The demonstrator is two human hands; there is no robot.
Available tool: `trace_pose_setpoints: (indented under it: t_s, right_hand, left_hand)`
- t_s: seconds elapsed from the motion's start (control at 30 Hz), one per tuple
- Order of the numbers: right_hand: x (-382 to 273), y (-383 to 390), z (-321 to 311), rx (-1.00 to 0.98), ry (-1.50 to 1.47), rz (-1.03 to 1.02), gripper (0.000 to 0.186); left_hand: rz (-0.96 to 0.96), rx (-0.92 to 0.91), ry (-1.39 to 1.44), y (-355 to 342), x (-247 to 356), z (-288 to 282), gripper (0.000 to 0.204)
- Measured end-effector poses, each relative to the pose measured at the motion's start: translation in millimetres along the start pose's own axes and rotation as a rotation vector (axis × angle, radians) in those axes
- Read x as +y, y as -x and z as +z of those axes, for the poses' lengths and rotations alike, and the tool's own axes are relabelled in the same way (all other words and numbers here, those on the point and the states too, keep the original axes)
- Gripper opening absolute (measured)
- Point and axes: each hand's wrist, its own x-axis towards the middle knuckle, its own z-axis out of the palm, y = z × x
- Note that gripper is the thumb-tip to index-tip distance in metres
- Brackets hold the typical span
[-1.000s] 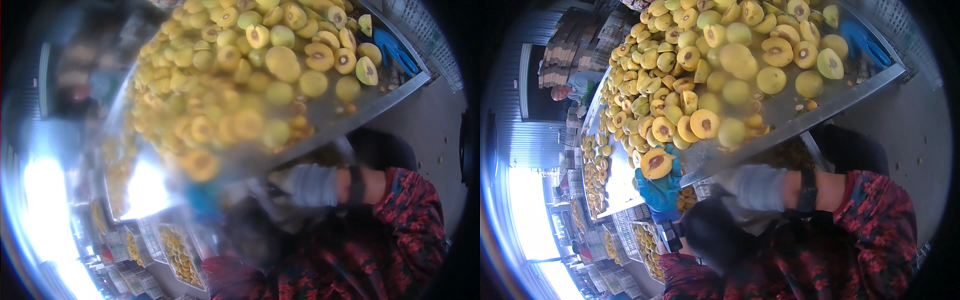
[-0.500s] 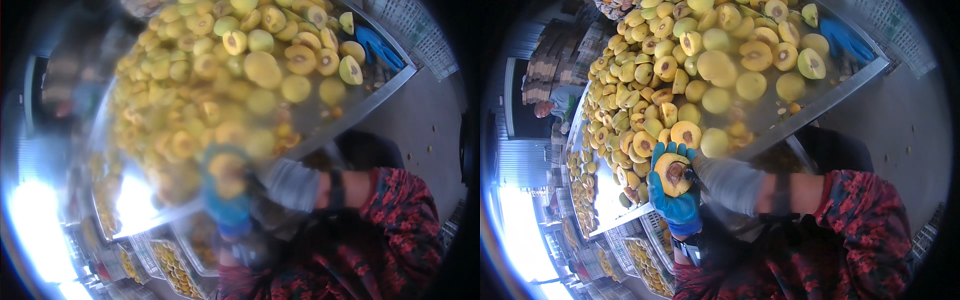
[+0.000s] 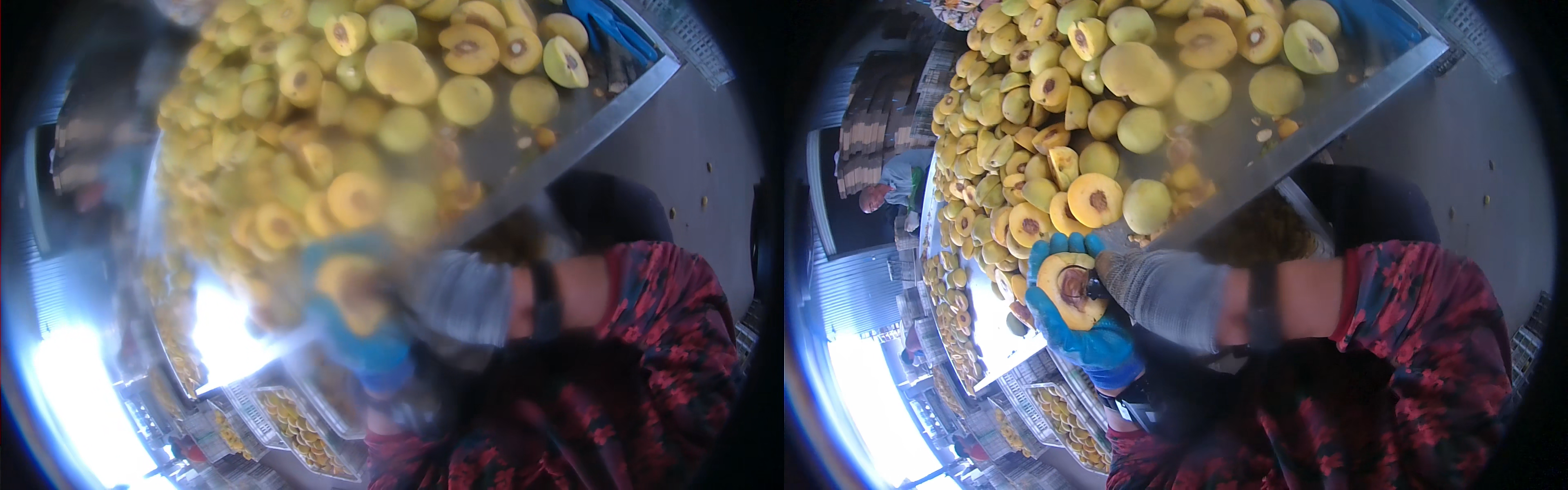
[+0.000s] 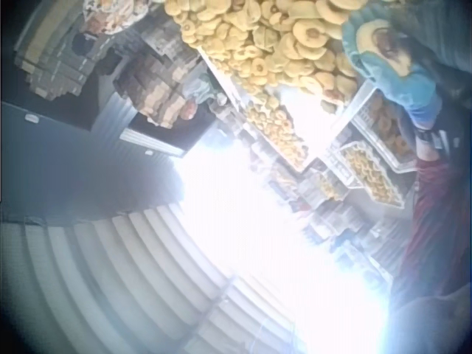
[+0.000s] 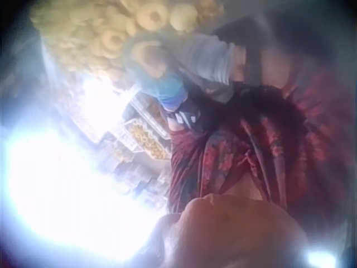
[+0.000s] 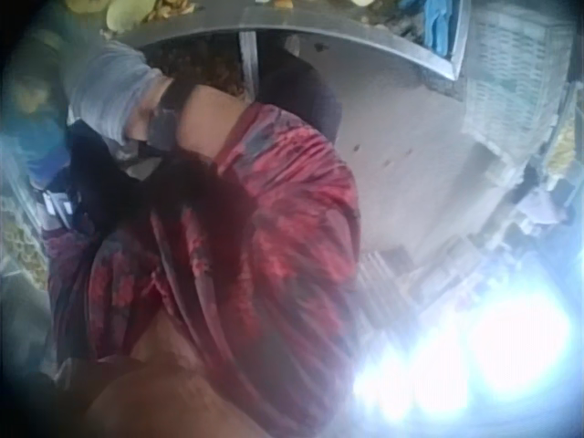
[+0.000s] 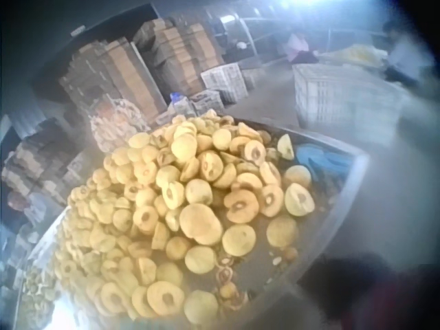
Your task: The person handles apricot halves on a metal tray by hand, removing pits and debris and dropping them into a crate below while moving the fruit across the tray surface.
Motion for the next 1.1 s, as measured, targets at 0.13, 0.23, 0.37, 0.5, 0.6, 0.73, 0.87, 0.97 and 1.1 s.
trace_pose_setpoints:
  t_s: [0.13,0.23,0.37,0.5,0.6,0.73,0.87,0.97,1.1]
  right_hand:
    - [6,-4,8,0.017,-0.008,-0.059,0.035]
    - [8,-9,15,0.039,-0.002,-0.102,0.036]
    - [9,-13,20,0.051,0.021,-0.156,0.037]
    - [12,-7,24,0.012,0.104,-0.211,0.038]
    - [16,-2,29,-0.021,0.181,-0.254,0.039]
    - [17,-2,35,-0.043,0.262,-0.296,0.040]
    - [13,1,34,-0.063,0.273,-0.308,0.042]
    - [12,7,31,-0.075,0.067,-0.192,0.040]
    - [17,2,36,0.133,0.149,-0.389,0.035]
  left_hand:
    - [0.072,0.008,-0.287,1,5,4,0.029]
    - [0.076,0.102,-0.360,5,8,7,0.027]
    - [-0.091,0.032,0.290,1,10,2,0.031]
    - [-0.305,0.166,0.464,-2,5,-5,0.046]
    - [-0.267,0.087,0.342,-5,-1,-13,0.060]
    - [-0.382,0.120,0.377,-2,-3,-26,0.070]
    - [-0.312,-0.042,0.313,-2,-5,-32,0.070]
    - [-0.308,-0.073,0.303,-2,-5,-28,0.068]
    - [-0.351,-0.127,0.365,-1,-3,-21,0.062]
